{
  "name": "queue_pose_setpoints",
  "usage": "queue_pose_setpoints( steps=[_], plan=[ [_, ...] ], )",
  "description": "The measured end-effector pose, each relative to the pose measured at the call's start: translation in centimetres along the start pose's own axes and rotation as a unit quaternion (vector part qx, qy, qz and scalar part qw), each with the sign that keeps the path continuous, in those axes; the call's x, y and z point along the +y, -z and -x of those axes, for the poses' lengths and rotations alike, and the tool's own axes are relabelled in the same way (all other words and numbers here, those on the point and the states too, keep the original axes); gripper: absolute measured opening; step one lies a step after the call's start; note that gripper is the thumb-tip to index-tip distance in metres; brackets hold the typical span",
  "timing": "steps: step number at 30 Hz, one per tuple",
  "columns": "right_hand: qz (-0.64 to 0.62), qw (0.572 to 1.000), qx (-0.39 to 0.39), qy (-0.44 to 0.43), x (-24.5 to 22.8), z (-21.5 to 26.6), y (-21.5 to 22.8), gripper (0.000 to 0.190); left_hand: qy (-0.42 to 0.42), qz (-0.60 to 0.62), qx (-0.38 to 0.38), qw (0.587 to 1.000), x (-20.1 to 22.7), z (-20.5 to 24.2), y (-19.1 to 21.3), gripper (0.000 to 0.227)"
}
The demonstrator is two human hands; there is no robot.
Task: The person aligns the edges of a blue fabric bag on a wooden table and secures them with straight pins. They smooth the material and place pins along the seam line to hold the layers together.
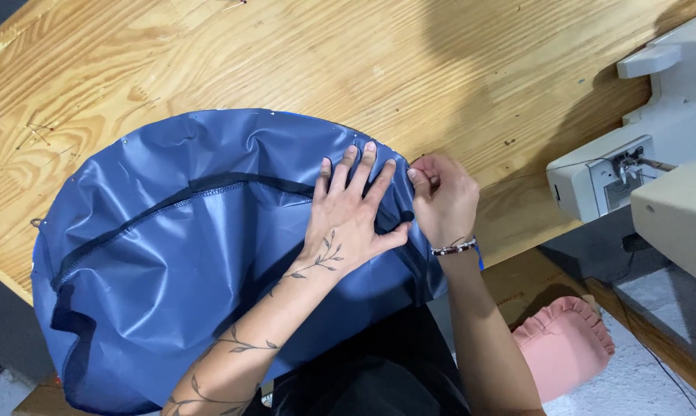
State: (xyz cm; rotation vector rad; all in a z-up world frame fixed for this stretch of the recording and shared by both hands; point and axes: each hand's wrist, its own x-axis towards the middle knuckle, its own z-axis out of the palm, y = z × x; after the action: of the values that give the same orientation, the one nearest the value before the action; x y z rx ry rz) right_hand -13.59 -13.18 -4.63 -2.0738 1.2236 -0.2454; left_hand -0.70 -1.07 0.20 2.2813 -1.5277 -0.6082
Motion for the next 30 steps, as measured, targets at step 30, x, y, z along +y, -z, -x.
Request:
queue_pose_setpoints(
  steps=[30],
  plan=[
    [-0.126,0.982,-0.038,-0.133,-1.7,-1.5,1.6,0.044,-0.006,0.035,-0.012,0.999,-0.1,0.3,-0.1,0.078]
  ],
)
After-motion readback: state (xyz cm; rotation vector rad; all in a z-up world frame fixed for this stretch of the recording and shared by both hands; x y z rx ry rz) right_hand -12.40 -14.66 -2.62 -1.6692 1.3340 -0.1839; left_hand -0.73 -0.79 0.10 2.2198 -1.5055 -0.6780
